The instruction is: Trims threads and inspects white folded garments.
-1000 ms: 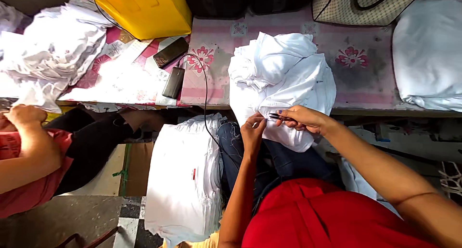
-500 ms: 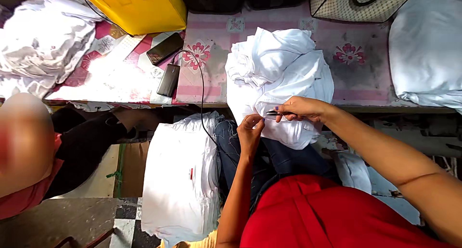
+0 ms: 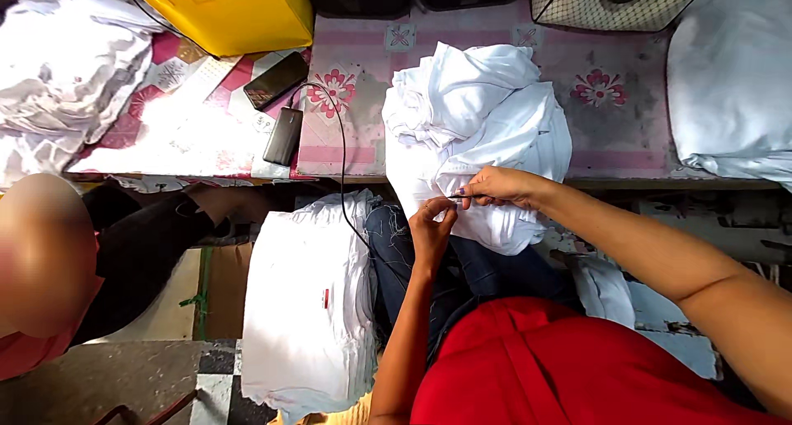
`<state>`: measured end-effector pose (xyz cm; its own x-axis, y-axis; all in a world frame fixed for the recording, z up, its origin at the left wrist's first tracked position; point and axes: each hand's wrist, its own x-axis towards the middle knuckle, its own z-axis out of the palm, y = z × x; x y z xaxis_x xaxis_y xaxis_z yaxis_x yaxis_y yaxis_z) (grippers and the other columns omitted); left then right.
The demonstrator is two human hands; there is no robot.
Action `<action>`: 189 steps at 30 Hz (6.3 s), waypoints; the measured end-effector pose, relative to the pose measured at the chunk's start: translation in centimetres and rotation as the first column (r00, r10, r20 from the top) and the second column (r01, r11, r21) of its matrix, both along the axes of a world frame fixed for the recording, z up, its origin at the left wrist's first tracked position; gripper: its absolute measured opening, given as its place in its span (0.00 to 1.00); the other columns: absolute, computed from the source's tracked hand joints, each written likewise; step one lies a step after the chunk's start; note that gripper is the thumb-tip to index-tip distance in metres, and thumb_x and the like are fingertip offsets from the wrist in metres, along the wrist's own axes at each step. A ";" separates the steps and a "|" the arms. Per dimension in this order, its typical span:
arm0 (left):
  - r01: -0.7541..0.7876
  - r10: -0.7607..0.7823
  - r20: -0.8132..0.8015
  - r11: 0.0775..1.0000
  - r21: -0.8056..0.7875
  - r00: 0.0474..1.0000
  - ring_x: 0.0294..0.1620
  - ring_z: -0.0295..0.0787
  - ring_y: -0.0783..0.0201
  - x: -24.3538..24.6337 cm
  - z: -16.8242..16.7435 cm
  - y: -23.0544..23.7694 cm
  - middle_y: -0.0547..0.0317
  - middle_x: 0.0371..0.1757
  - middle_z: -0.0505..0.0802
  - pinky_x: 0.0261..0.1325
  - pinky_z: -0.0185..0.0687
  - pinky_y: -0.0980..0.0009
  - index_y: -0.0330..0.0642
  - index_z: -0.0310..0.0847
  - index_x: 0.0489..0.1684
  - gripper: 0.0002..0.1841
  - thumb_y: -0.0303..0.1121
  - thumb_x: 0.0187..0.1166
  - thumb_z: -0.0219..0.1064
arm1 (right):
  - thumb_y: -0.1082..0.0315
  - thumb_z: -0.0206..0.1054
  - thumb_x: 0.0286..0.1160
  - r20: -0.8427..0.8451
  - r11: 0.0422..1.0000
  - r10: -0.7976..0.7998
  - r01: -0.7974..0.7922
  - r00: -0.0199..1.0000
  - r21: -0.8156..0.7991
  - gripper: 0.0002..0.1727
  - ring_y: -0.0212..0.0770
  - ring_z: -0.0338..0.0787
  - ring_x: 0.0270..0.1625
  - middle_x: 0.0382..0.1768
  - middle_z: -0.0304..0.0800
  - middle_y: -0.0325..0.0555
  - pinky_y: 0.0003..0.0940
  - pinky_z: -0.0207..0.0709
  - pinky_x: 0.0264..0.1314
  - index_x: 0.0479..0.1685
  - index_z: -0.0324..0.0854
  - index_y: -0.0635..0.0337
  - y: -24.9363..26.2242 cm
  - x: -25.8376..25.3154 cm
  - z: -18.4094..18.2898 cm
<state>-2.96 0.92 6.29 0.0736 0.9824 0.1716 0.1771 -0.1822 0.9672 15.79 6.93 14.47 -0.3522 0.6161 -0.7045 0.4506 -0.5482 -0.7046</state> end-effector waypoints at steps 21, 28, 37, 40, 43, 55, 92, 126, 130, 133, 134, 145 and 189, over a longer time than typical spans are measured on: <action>-0.025 0.073 0.165 0.961 -0.276 0.984 0.37 0.94 0.70 0.6 1.4 -0.1 0.54 0.34 0.95 0.49 0.90 0.71 0.27 0.85 0.44 0.06 0.23 0.77 0.68 | 0.52 0.47 0.96 -0.132 0.990 -0.066 0.048 0.989 -0.131 0.26 0.20 0.57 0.09 0.10 0.62 0.25 0.16 0.50 0.13 0.36 0.85 0.58 -1.4 2.1 0.6; -0.049 0.109 0.242 0.969 -0.241 0.964 0.37 0.95 0.69 0.2 1.3 -0.4 0.55 0.35 0.96 0.49 0.91 0.70 0.28 0.85 0.41 0.04 0.20 0.75 0.68 | 0.52 0.48 0.95 -0.171 0.985 -0.098 0.071 0.980 -0.158 0.26 0.19 0.55 0.08 0.09 0.61 0.26 0.15 0.47 0.11 0.32 0.84 0.57 -1.2 1.3 0.4; -0.021 0.079 0.304 0.982 -0.189 0.949 0.39 0.94 0.70 0.5 1.4 -0.7 0.56 0.35 0.96 0.50 0.91 0.71 0.28 0.86 0.40 0.04 0.19 0.76 0.66 | 0.53 0.51 0.94 -0.197 0.984 -0.125 0.097 0.972 -0.149 0.24 0.19 0.55 0.09 0.10 0.61 0.25 0.15 0.47 0.12 0.34 0.85 0.57 -1.2 0.3 -0.3; -0.018 0.077 0.316 0.982 -0.186 0.946 0.41 0.95 0.70 0.3 1.4 -0.7 0.55 0.38 0.96 0.51 0.91 0.71 0.28 0.87 0.39 0.04 0.18 0.75 0.66 | 0.55 0.53 0.94 -0.183 0.982 -0.155 0.131 0.971 -0.135 0.22 0.19 0.57 0.10 0.10 0.62 0.25 0.15 0.49 0.13 0.35 0.86 0.57 -1.5 0.1 -0.4; 0.007 0.058 0.353 0.984 -0.180 0.934 0.43 0.95 0.67 0.5 1.2 -0.9 0.53 0.41 0.96 0.54 0.91 0.68 0.28 0.87 0.39 0.04 0.19 0.76 0.66 | 0.57 0.54 0.93 -0.197 0.982 -0.175 0.156 0.965 -0.107 0.20 0.18 0.56 0.10 0.11 0.62 0.24 0.15 0.49 0.13 0.35 0.86 0.57 -1.9 0.2 -0.5; 0.104 0.454 0.690 0.790 -0.605 0.564 0.32 0.93 0.63 1.9 3.9 1.5 0.59 0.31 0.90 0.48 0.92 0.64 0.41 0.71 0.45 0.06 0.19 0.86 0.52 | 0.57 0.44 0.97 -0.341 0.945 -0.265 0.314 0.902 0.095 0.23 0.18 0.60 0.15 0.15 0.65 0.23 0.15 0.53 0.19 0.44 0.84 0.58 -5.4 -0.2 0.8; 0.032 0.484 0.706 0.813 -0.581 0.517 0.28 0.91 0.65 3.2 4.2 0.5 0.60 0.28 0.89 0.42 0.91 0.68 0.41 0.69 0.47 0.07 0.18 0.86 0.51 | 0.53 0.38 0.97 -0.479 0.883 -0.458 0.448 0.749 -0.143 0.26 0.20 0.60 0.14 0.17 0.66 0.25 0.14 0.55 0.17 0.42 0.80 0.55 -6.5 -1.6 -0.9; 0.034 0.486 0.703 0.810 -0.585 0.518 0.30 0.92 0.65 3.4 4.2 0.3 0.58 0.29 0.90 0.44 0.91 0.68 0.39 0.71 0.50 0.06 0.19 0.86 0.53 | 0.54 0.42 0.97 -0.502 0.851 -0.521 0.465 0.691 -0.243 0.24 0.19 0.59 0.13 0.16 0.66 0.25 0.13 0.54 0.16 0.39 0.79 0.55 -6.1 -1.5 -1.4; 0.033 0.490 0.706 0.810 -0.586 0.511 0.28 0.91 0.66 3.4 4.2 0.3 0.59 0.27 0.90 0.42 0.91 0.69 0.39 0.71 0.49 0.06 0.19 0.86 0.53 | 0.56 0.45 0.96 -0.509 0.834 -0.547 0.482 0.665 -0.268 0.22 0.19 0.60 0.13 0.16 0.66 0.26 0.13 0.56 0.16 0.40 0.81 0.56 -6.1 -1.8 -1.6; 0.052 0.488 0.712 0.806 -0.589 0.505 0.28 0.91 0.65 3.3 3.9 0.2 0.59 0.28 0.90 0.42 0.91 0.69 0.40 0.71 0.50 0.06 0.20 0.87 0.52 | 0.57 0.46 0.96 -0.503 0.856 -0.509 0.474 0.698 -0.209 0.21 0.19 0.61 0.13 0.17 0.67 0.26 0.14 0.56 0.16 0.41 0.81 0.57 -6.3 -1.9 -1.8; 0.060 0.487 0.713 0.804 -0.592 0.504 0.28 0.90 0.66 3.3 3.8 0.2 0.59 0.27 0.89 0.41 0.90 0.69 0.41 0.71 0.50 0.06 0.20 0.87 0.52 | 0.58 0.47 0.96 -0.478 0.878 -0.465 0.456 0.745 -0.143 0.20 0.19 0.61 0.14 0.17 0.68 0.25 0.14 0.56 0.17 0.41 0.82 0.57 -6.3 -1.8 -1.8; -0.008 0.400 0.602 0.837 -0.547 0.692 0.35 0.96 0.61 1.5 2.7 0.3 0.54 0.33 0.94 0.49 0.94 0.62 0.29 0.72 0.56 0.15 0.11 0.75 0.63 | 0.50 0.79 0.69 0.354 0.527 -0.352 -0.129 0.867 0.840 0.26 0.57 0.88 0.29 0.28 0.88 0.55 0.58 0.77 0.30 0.52 0.84 0.65 -4.6 -0.9 0.0; -0.007 0.112 -0.364 0.961 0.278 0.925 0.30 0.92 0.61 0.9 0.7 -1.4 0.48 0.30 0.94 0.37 0.87 0.68 0.32 0.93 0.34 0.07 0.23 0.71 0.68 | 0.52 0.41 0.98 -0.166 0.923 -0.384 0.372 0.908 -0.101 0.24 0.22 0.54 0.11 0.13 0.57 0.25 0.18 0.49 0.15 0.41 0.78 0.55 -7.3 0.0 -0.1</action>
<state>-2.03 -0.44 7.00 0.1262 0.9082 0.3990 0.5335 -0.4012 0.7446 15.77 -0.34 14.32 -0.2257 0.6828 -0.6949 0.0705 -0.7000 -0.7107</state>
